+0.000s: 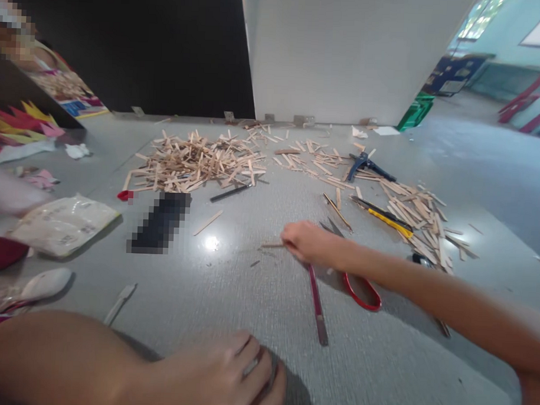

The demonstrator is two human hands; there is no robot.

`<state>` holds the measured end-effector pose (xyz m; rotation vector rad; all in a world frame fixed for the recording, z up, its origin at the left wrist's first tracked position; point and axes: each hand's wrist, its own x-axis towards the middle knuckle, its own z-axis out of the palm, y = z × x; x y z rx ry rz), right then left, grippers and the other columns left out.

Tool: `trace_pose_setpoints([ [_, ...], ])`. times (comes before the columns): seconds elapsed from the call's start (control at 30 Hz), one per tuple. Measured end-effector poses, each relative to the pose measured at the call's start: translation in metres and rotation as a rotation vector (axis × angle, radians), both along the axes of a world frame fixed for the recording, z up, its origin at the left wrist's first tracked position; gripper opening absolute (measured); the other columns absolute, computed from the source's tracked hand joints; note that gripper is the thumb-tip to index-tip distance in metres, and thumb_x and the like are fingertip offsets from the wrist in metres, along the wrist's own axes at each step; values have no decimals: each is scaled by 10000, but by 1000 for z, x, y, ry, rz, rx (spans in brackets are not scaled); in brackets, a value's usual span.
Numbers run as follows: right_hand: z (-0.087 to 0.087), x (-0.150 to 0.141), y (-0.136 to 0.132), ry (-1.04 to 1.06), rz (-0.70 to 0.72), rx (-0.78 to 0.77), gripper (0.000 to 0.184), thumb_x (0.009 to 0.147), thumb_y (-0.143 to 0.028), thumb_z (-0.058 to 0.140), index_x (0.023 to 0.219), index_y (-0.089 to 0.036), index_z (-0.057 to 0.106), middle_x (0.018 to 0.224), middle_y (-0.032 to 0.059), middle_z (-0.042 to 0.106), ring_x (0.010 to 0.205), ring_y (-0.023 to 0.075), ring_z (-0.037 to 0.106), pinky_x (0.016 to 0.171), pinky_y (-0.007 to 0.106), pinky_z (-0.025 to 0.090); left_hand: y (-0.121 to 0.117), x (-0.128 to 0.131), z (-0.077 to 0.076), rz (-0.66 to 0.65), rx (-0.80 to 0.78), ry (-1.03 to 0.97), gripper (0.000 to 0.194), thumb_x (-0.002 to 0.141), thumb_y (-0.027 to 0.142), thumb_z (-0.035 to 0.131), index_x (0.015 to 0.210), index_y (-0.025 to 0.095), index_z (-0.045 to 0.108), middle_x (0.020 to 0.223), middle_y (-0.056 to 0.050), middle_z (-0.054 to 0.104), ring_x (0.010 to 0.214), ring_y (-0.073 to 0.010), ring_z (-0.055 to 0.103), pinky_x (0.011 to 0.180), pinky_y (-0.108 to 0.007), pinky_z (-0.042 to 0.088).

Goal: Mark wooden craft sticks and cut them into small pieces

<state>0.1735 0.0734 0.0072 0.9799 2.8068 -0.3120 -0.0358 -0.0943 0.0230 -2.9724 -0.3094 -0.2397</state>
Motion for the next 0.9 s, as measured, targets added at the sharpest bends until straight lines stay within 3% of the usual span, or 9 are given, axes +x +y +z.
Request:
trace_pose_setpoints([
  [0.23,-2,-10,120,19,-174,153,289,889,-78,519,836,-178,785,881,125,795,863,258,694,823,336,470,3,0,-10,4,-13,-16,273,987,310,723,1153,94,704,729,4,669,581,-187,614,509,-351,450],
  [0.33,-3,-11,153,31,-247,201,310,868,-79,508,833,-170,802,878,149,803,885,275,716,832,344,477,6,0,-9,24,-5,-17,258,998,298,715,1151,92,698,730,3,671,583,-186,612,502,-350,446],
  [0.43,-2,-11,170,45,-318,235,319,868,-78,503,863,-165,810,895,161,808,893,279,721,814,338,479,8,-1,-7,42,4,-29,226,1008,271,705,1145,92,698,727,6,672,578,-181,608,498,-350,444],
  [0.53,0,-11,170,65,-377,254,311,889,-82,507,885,-173,805,910,155,808,903,276,717,772,314,472,11,-1,-9,37,-21,-50,142,997,280,732,987,145,688,690,18,647,546,-169,582,475,-345,415],
  [0.63,6,-13,155,101,-410,261,306,908,-92,505,922,-178,798,960,147,813,928,282,724,761,310,474,13,-1,-15,48,3,-62,252,988,289,755,796,193,622,627,26,603,515,-156,557,455,-333,383],
  [0.73,13,-16,124,143,-391,224,275,928,-110,530,971,-173,794,1016,130,821,945,269,736,788,306,487,15,-2,-18,46,42,-69,243,964,280,779,802,185,624,621,29,604,502,-149,552,454,-323,392],
  [0.9,16,-15,51,180,-280,76,203,970,-175,607,983,-196,809,981,65,828,887,208,746,774,264,489,20,-7,-11,63,88,-8,179,995,337,751,1029,177,678,741,11,677,567,-161,626,479,-320,414],
])
